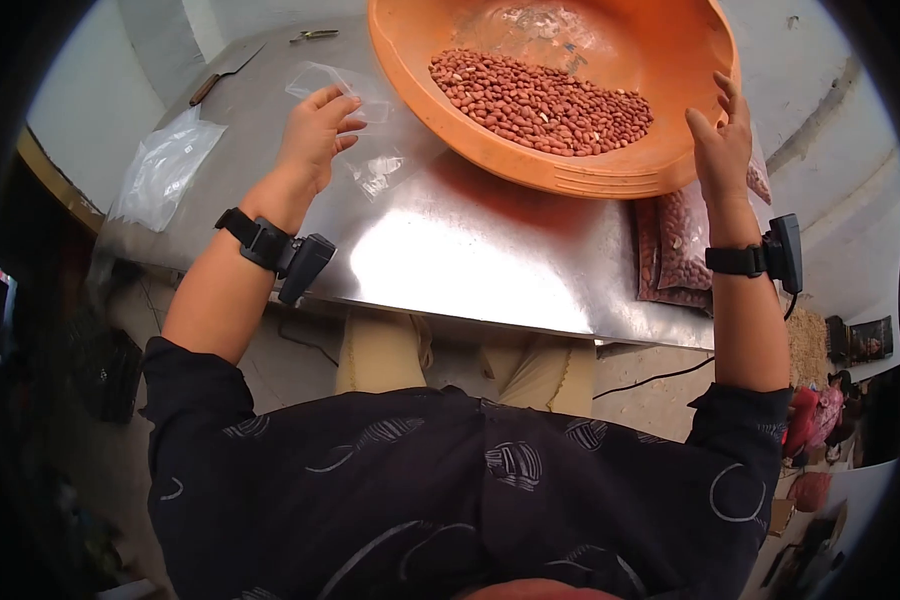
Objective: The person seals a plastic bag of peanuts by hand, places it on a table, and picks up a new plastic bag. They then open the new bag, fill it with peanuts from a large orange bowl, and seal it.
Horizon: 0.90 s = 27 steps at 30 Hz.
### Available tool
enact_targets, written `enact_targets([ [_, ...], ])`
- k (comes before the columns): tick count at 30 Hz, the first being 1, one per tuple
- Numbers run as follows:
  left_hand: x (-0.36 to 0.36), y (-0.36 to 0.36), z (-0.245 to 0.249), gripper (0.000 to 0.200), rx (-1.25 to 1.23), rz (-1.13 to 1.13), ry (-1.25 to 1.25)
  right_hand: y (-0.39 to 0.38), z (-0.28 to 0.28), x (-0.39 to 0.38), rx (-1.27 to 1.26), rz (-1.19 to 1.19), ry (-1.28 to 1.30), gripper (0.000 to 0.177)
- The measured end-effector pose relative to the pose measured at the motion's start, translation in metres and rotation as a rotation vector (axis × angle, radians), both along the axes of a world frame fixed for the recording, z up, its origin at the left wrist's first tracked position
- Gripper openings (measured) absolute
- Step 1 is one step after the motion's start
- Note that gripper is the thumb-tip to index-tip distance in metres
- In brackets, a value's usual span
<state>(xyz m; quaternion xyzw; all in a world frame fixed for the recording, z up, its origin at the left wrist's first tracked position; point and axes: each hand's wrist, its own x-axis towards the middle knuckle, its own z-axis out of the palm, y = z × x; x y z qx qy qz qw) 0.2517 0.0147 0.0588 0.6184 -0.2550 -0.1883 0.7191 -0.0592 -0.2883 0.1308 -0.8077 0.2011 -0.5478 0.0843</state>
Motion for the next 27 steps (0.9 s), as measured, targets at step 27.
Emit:
enact_targets([
  [27,-0.117,0.007,0.017,0.066,0.601,-0.545,-0.965,0.192,-0.114,0.034,-0.055,0.771,0.353,0.034],
])
